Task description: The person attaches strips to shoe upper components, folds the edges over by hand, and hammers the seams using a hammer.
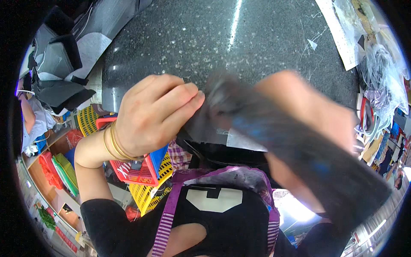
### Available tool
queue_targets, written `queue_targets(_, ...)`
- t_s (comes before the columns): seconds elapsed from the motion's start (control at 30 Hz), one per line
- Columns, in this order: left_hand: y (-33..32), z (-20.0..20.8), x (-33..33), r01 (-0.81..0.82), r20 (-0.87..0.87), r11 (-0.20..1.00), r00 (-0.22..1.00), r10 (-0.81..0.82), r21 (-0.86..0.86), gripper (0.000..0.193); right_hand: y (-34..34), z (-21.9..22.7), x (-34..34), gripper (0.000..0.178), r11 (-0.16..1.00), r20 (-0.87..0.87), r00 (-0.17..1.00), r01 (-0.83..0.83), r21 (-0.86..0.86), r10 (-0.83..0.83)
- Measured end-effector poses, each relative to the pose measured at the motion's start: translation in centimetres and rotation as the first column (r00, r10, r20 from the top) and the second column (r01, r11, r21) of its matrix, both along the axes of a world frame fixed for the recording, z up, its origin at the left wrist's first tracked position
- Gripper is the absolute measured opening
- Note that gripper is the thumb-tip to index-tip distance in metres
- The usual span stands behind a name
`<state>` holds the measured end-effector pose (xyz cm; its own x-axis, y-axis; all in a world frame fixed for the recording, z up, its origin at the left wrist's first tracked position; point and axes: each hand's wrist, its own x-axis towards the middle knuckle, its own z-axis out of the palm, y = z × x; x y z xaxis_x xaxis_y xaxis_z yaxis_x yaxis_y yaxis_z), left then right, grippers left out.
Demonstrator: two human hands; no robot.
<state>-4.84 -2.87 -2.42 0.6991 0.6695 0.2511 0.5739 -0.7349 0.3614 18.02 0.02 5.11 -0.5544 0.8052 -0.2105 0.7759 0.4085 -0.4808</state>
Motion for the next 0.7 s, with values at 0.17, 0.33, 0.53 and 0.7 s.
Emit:
queue_targets(0.17,0.2,-0.6,-0.9,-0.041,0.120,0.999,0.992,0.039,0.013,0.039,1.6,0.1,0.8,0.017,0.891,0.266,0.919,-0.361,0.275,0.290)
queue_targets(0.33,-0.5,0.0,-1.0,-0.153,0.181,0.986,0.970,0.162,-0.065,0.024,1.1,0.7,-0.7,0.017,0.978,-0.236,0.969,-0.118,-0.172,0.075)
queue_targets(0.53,3.3,1.5,1.2,-0.023,0.109,0.998,0.994,0.015,0.066,0.031,8.6,-4.0,1.1,0.015,0.731,0.114,0.977,-0.209,0.650,0.179)
queue_targets(0.7,1.7,1.8,6.7,0.249,-0.022,0.929,0.967,-0.253,0.273,0.041,10.7,-6.6,1.2,0.023,0.512,0.003,0.951,-0.169,0.842,0.309)
